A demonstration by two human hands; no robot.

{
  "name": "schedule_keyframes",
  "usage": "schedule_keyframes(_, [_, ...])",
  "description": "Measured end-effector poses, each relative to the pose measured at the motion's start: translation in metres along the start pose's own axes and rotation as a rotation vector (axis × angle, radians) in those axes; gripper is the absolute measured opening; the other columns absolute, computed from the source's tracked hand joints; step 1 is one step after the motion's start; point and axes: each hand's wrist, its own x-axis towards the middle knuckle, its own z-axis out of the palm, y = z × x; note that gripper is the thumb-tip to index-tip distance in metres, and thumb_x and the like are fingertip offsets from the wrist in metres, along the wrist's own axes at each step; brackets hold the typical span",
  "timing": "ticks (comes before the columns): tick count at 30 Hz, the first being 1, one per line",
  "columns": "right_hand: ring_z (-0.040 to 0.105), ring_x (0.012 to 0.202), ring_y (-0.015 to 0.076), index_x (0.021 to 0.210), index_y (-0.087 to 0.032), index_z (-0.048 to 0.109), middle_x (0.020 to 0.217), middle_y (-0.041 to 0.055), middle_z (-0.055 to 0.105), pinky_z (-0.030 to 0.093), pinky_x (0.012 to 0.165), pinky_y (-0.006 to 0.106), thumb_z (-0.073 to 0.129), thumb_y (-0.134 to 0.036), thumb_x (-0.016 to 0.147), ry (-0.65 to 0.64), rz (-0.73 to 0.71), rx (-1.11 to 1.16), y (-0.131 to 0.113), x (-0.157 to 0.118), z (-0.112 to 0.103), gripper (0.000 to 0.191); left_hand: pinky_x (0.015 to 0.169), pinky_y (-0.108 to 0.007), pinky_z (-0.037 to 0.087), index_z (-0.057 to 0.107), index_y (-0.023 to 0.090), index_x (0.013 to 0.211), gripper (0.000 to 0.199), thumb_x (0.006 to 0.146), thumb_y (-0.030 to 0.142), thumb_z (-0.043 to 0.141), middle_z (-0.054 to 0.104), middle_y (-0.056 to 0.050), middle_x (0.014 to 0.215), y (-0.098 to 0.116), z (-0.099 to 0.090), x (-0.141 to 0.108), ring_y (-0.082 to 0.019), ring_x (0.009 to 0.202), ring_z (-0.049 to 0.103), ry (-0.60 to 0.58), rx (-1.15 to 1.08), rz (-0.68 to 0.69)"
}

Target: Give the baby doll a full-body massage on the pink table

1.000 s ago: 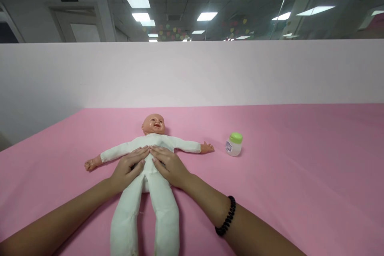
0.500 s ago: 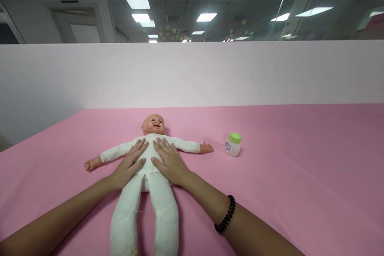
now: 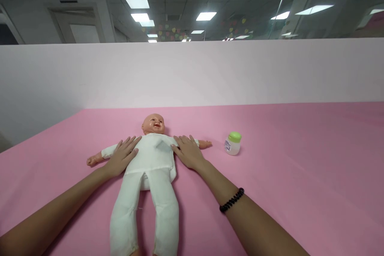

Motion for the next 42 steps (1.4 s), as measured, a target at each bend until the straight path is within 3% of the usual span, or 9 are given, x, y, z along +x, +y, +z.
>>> schedule_keyframes(7, [0.053,0.125,0.0285,0.142,-0.020,0.049,0.133,0.0129,0.062,0.014,0.119,0.056,0.040,-0.047,0.097,0.048,-0.132,-0.145,0.026,-0.001,-0.011,0.053,0.119,-0.056,0.017,0.031,0.024,0.155,0.056,0.102,0.042,0.022,0.049,-0.008,0.149,-0.021,-0.008,0.000,-0.029,0.139,0.039,0.055,0.155,0.116])
schedule_keyframes(11, [0.059,0.112,0.0319,0.121,-0.016,0.060,0.115,0.0153,0.069,0.016,0.113,0.062,0.043,-0.047,0.095,0.063,-0.007,-0.275,0.035,-0.001,-0.015,0.044,0.109,-0.050,0.032,0.043,0.020,0.146,0.053,0.096,0.035,0.034,0.059,-0.011,0.136,-0.026,-0.015,0.002,-0.028,0.122,0.052,0.063,0.214,0.156])
schedule_keyframes(14, [0.062,0.102,0.0329,0.108,-0.015,0.062,0.106,0.0158,0.070,0.020,0.108,0.062,0.045,-0.050,0.093,0.076,0.081,-0.319,0.036,0.000,-0.016,0.042,0.104,-0.048,0.034,0.053,0.023,0.136,0.049,0.090,0.033,0.041,0.063,-0.010,0.126,-0.032,-0.021,0.003,-0.030,0.114,0.055,0.062,0.280,0.139])
schedule_keyframes(18, [0.063,0.096,0.0282,0.105,-0.016,0.057,0.101,0.0118,0.070,0.025,0.106,0.055,0.052,-0.029,0.085,0.093,0.122,-0.285,0.038,0.001,-0.017,0.024,0.101,-0.047,0.036,0.056,0.023,0.130,0.044,0.090,0.035,0.041,0.067,-0.011,0.114,-0.043,-0.027,0.002,-0.031,0.109,0.058,0.053,0.336,0.080])
schedule_keyframes(23, [0.061,0.100,0.0275,0.109,-0.016,0.056,0.104,0.0112,0.069,0.021,0.110,0.056,0.051,-0.011,0.077,0.164,0.233,-0.316,0.048,0.002,-0.016,0.033,0.099,-0.049,0.035,0.062,0.020,0.114,0.038,0.093,0.043,0.041,0.070,-0.014,0.101,-0.050,-0.031,0.001,-0.035,0.101,0.060,0.133,0.480,-0.002])
schedule_keyframes(28, [0.044,0.130,0.0353,0.121,-0.015,0.055,0.136,0.0199,0.054,0.023,0.109,0.058,0.056,-0.019,0.077,0.348,0.305,-0.279,0.053,0.002,-0.014,0.045,0.096,-0.049,0.036,0.061,0.018,0.112,0.039,0.091,0.047,0.045,0.070,-0.015,0.103,-0.058,-0.034,0.000,-0.036,0.102,0.060,0.209,0.549,-0.069])
schedule_keyframes(32, [0.044,0.128,0.0403,0.130,-0.014,0.049,0.140,0.0238,0.046,0.036,0.099,0.055,0.062,-0.030,0.075,0.500,0.523,-0.088,0.059,0.003,-0.011,0.058,0.091,-0.048,0.040,0.060,0.017,0.113,0.043,0.088,0.050,0.047,0.069,-0.015,0.106,-0.069,-0.039,-0.003,-0.036,0.102,0.060,0.215,0.465,-0.190])
schedule_keyframes(38, [0.060,0.112,0.0337,0.143,-0.013,0.025,0.129,0.0233,0.059,0.051,0.089,0.043,0.071,-0.034,0.063,0.588,0.658,0.541,0.074,0.014,-0.001,0.094,0.093,-0.047,0.048,0.044,0.014,0.136,0.076,0.075,0.054,0.065,0.054,-0.019,0.132,-0.076,-0.038,-0.002,-0.038,0.120,0.054,0.373,0.086,-0.435])
schedule_keyframes(42, [0.068,0.097,0.0306,0.136,-0.011,0.037,0.104,0.0180,0.072,0.056,0.085,0.045,0.062,-0.030,0.069,0.613,0.608,0.777,0.074,0.022,0.011,0.074,0.094,-0.049,0.051,0.029,0.014,0.142,0.106,0.057,0.048,0.083,0.044,-0.022,0.136,-0.072,-0.033,0.003,-0.036,0.124,0.052,0.545,-0.273,-0.565])
